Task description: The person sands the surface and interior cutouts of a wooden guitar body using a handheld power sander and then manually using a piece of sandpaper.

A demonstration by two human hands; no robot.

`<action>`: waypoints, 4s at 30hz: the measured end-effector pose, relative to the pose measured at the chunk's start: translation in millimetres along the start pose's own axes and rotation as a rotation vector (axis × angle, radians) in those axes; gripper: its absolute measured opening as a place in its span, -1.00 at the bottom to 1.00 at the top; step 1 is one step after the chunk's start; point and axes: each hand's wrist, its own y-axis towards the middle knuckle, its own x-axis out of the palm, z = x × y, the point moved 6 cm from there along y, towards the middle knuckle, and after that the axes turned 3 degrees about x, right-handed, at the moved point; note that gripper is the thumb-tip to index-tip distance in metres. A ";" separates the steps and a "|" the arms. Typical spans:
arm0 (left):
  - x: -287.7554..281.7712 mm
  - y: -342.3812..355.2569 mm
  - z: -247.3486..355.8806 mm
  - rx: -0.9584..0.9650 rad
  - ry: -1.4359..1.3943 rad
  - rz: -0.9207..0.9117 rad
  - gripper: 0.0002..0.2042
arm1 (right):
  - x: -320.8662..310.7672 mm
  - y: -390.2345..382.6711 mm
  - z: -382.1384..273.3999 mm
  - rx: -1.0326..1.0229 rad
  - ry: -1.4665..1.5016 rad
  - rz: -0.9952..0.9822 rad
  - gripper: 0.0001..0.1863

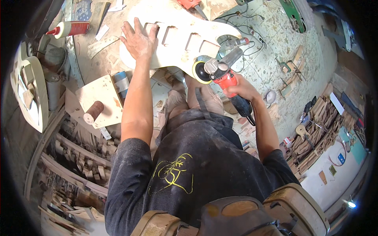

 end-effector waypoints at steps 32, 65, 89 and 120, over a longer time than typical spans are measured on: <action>-1.2 0.0 0.6 -0.028 -0.005 -0.036 -0.19 | 3.0 -1.5 1.1 0.012 0.012 -0.032 -0.33; -4.2 -1.3 -0.6 -0.028 -0.030 -0.021 -0.20 | 5.9 -42.6 -34.7 -0.195 -0.702 0.412 -0.38; 1.3 -0.5 -3.6 -0.022 0.016 -0.016 -0.19 | 12.4 -29.7 -20.5 -0.297 -0.416 0.338 -0.39; 3.3 0.0 -3.2 -0.011 0.009 -0.015 -0.16 | 33.2 -8.6 -9.8 -0.088 -0.078 0.197 -0.31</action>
